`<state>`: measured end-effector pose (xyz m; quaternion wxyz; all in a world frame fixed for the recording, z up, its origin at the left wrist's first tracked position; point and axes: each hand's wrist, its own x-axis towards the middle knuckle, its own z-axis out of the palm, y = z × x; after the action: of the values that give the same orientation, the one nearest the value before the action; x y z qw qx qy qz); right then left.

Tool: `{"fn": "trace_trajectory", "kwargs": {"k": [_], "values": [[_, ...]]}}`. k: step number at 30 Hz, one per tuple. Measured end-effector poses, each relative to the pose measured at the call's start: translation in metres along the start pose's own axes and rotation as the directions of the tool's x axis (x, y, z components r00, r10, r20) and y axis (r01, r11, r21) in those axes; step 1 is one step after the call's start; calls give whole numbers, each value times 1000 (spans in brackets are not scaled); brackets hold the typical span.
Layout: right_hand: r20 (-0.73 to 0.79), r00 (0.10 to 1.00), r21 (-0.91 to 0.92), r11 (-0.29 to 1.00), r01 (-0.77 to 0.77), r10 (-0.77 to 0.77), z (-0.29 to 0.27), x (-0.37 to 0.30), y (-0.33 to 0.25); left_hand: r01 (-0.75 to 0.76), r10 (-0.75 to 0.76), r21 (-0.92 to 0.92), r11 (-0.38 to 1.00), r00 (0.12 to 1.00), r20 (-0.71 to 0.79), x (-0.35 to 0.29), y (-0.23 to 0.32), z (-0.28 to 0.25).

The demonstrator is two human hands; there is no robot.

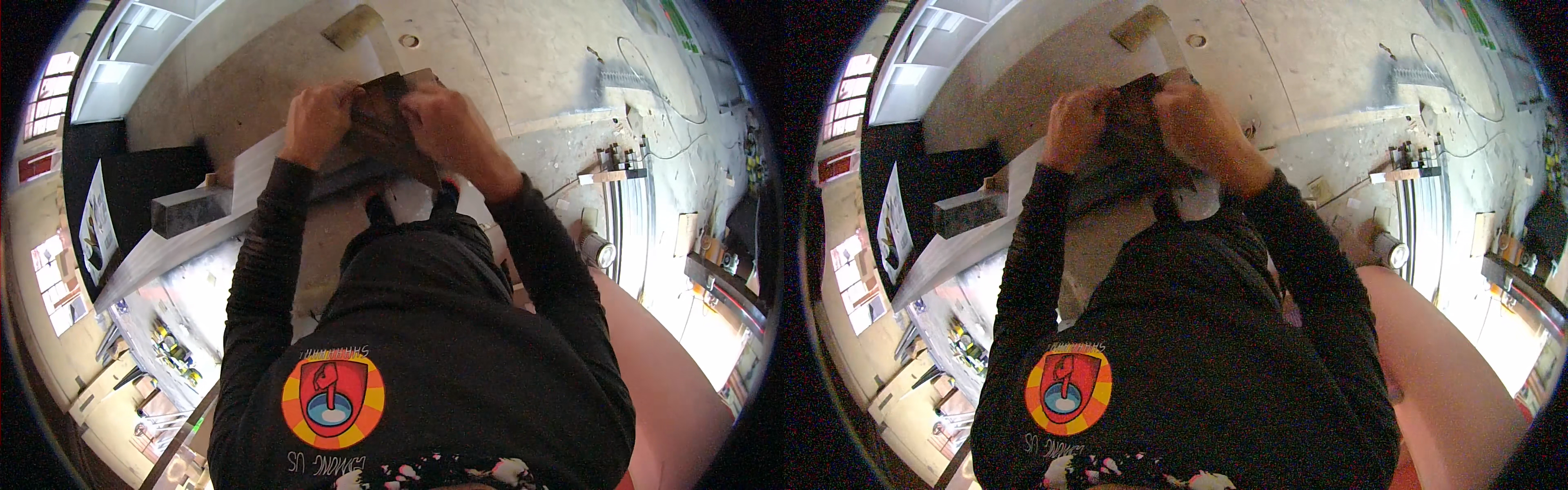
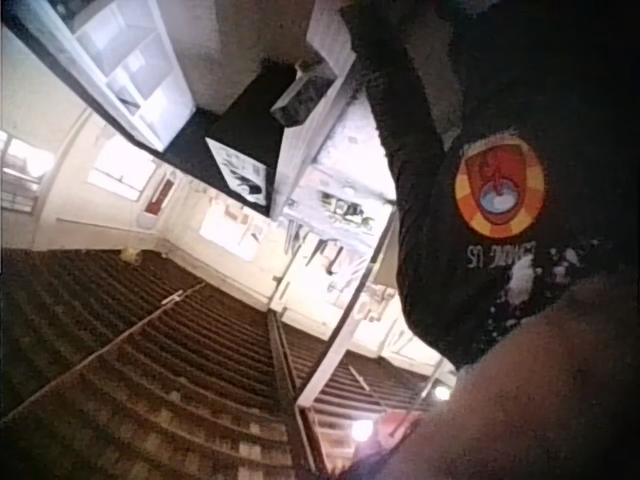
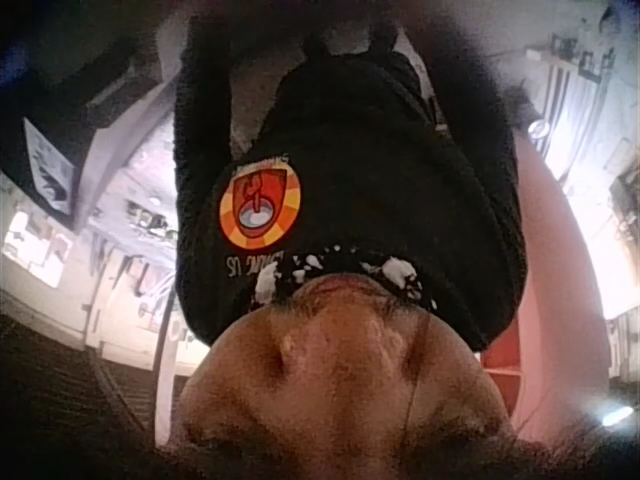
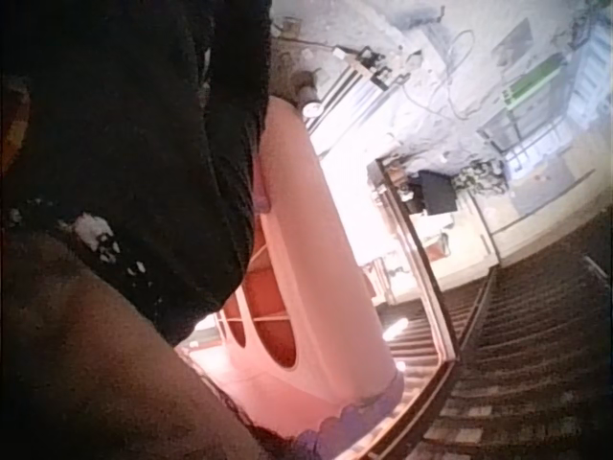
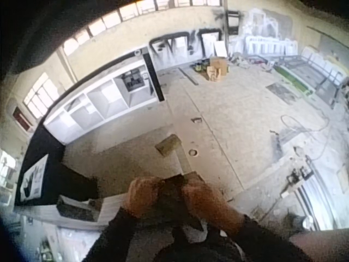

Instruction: Marking a wooden board with a pencil using a wood block and metal tube for alignment.

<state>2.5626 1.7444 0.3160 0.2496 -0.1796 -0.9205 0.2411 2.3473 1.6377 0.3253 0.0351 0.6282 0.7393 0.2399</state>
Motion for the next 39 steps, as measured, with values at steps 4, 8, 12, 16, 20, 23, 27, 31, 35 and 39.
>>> {"fn": "trace_trajectory", "kwargs": {"k": [4,8,12,16,20,23,27,31,35,39], "values": [[-138,985,117,989,-85,101,-47,-2,-26,-5,5,-9,1000,1000,-26,-8,2,0],[-103,990,67,994,-85,92,-28,17,5,5,-5,45,999,1000,-2,2,2,-2],[-119,987,-3,995,-105,103,2,26,14,23,-23,55,998,1000,-6,-1,0,2],[-114,987,-33,993,-113,109,4,27,11,24,-25,70,997,999,19,0,1,2],[-13,999,-45,998,-43,42,-17,4,8,19,-19,34,999,1000,-1,0,-1,3],[235,971,-37,998,58,-47,-66,-19,-18,31,-31,40,999,1000,-6,-4,-3,-1],[-2,960,237,933,-272,280,-82,-48,-25,-17,21,69,997,998,-60,-5,0,-20],[172,837,547,657,-519,519,-53,-94,-24,54,-47,99,994,996,-71,-37,28,-71],[146,909,721,587,-368,390,-27,-110,-34,114,-115,-19,993,993,-20,-75,54,-71],[474,819,681,456,-573,323,-36,-109,-63,-6,-4,-199,980,999,-50,-102,70,-29]]}}
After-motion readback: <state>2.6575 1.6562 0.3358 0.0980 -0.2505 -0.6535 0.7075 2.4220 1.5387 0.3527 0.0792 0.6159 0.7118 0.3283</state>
